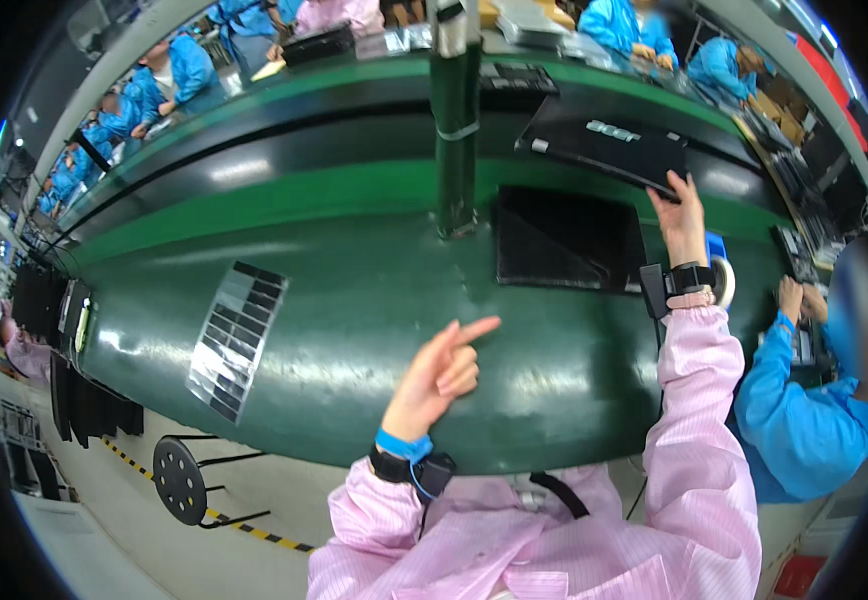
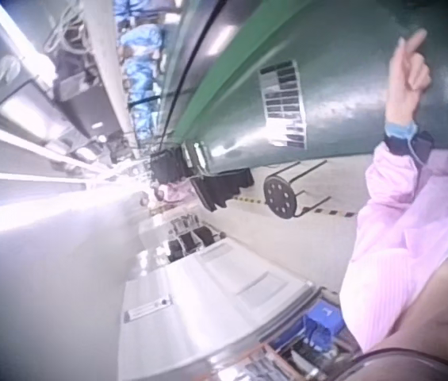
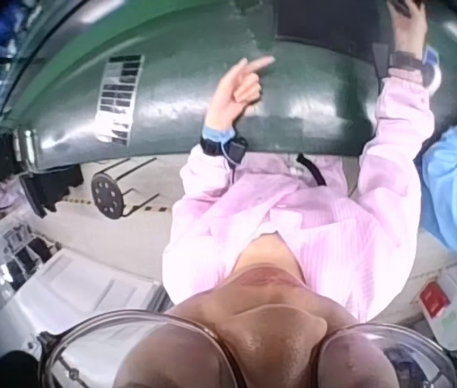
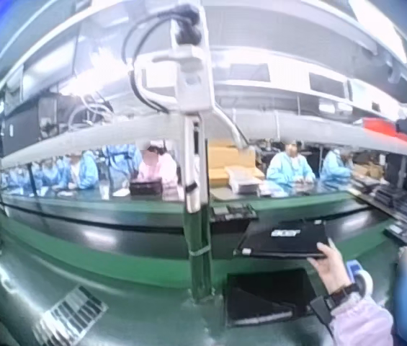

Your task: The worker is applying protective tape and inspecting the screen of tablet computer components on an industrial assembly line.

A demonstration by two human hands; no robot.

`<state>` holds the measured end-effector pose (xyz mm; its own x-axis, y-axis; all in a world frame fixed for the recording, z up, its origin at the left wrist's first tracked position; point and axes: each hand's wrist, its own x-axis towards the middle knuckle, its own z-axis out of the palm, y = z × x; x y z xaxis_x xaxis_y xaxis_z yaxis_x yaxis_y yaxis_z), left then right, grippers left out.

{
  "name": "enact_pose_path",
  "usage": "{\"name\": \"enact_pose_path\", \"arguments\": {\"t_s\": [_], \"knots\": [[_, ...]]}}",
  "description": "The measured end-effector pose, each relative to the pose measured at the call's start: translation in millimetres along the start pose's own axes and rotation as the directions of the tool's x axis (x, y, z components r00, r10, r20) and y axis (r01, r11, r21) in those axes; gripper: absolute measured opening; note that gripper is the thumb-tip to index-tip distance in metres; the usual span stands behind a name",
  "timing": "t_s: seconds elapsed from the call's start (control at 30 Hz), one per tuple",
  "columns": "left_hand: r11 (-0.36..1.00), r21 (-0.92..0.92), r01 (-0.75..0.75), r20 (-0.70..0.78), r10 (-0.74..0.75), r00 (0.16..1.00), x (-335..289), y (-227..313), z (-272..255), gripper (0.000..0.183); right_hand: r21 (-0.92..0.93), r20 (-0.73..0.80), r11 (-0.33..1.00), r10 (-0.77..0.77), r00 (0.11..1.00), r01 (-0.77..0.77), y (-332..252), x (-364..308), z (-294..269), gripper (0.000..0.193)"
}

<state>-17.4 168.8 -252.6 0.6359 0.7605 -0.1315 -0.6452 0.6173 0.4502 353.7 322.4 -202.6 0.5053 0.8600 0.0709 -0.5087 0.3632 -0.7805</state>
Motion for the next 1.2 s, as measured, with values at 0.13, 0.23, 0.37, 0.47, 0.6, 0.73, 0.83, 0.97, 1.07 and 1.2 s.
{"name": "enact_pose_path", "arguments": {"t_s": [0.13,0.23,0.37,0.47,0.6,0.73,0.83,0.97,1.07,1.2], "knots": [[0.999,0.046,-0.015,-0.002,0.015,1.000,-2,-1,-2,0.050,-0.045,0.092,0.989,0.148,0.985,-0.144,62,40,4,0.056],[0.995,0.094,-0.020,-0.040,0.024,0.999,-1,2,-5,0.050,-0.097,0.129,0.971,0.230,0.965,-0.219,93,45,20,0.052],[0.994,0.102,-0.048,-0.081,0.056,0.995,0,5,-2,0.051,-0.172,0.127,0.948,0.292,0.948,-0.269,97,63,28,0.036],[0.994,0.107,-0.038,-0.099,0.049,0.994,6,4,-3,0.052,-0.636,0.330,0.767,0.166,0.929,0.088,97,87,1,0.031],[0.978,0.204,-0.040,-0.123,0.067,0.990,11,0,-6,0.050,-0.475,-0.115,0.787,0.388,0.914,-0.394,67,85,5,0.035],[0.741,0.667,-0.081,-0.147,0.237,0.960,15,19,9,0.039,-0.641,0.088,0.763,0.182,0.979,-0.084,12,17,7,0.053],[0.427,0.896,-0.118,-0.068,0.395,0.916,48,38,21,0.039,-0.673,0.041,0.739,0.076,0.996,-0.029,3,-28,-13,0.065],[0.362,0.932,0.009,-0.146,0.353,0.924,99,40,7,0.053,-0.808,-0.024,0.584,0.096,0.995,-0.076,16,-64,-43,0.074],[0.418,0.908,0.026,-0.188,0.351,0.917,134,27,-7,0.068,-0.705,-0.009,0.692,0.209,0.978,-0.154,29,-81,-47,0.075],[0.582,0.813,0.023,-0.249,0.313,0.916,132,19,12,0.082,-0.795,0.042,0.602,0.173,0.984,-0.072,35,-94,-47,0.072]]}}
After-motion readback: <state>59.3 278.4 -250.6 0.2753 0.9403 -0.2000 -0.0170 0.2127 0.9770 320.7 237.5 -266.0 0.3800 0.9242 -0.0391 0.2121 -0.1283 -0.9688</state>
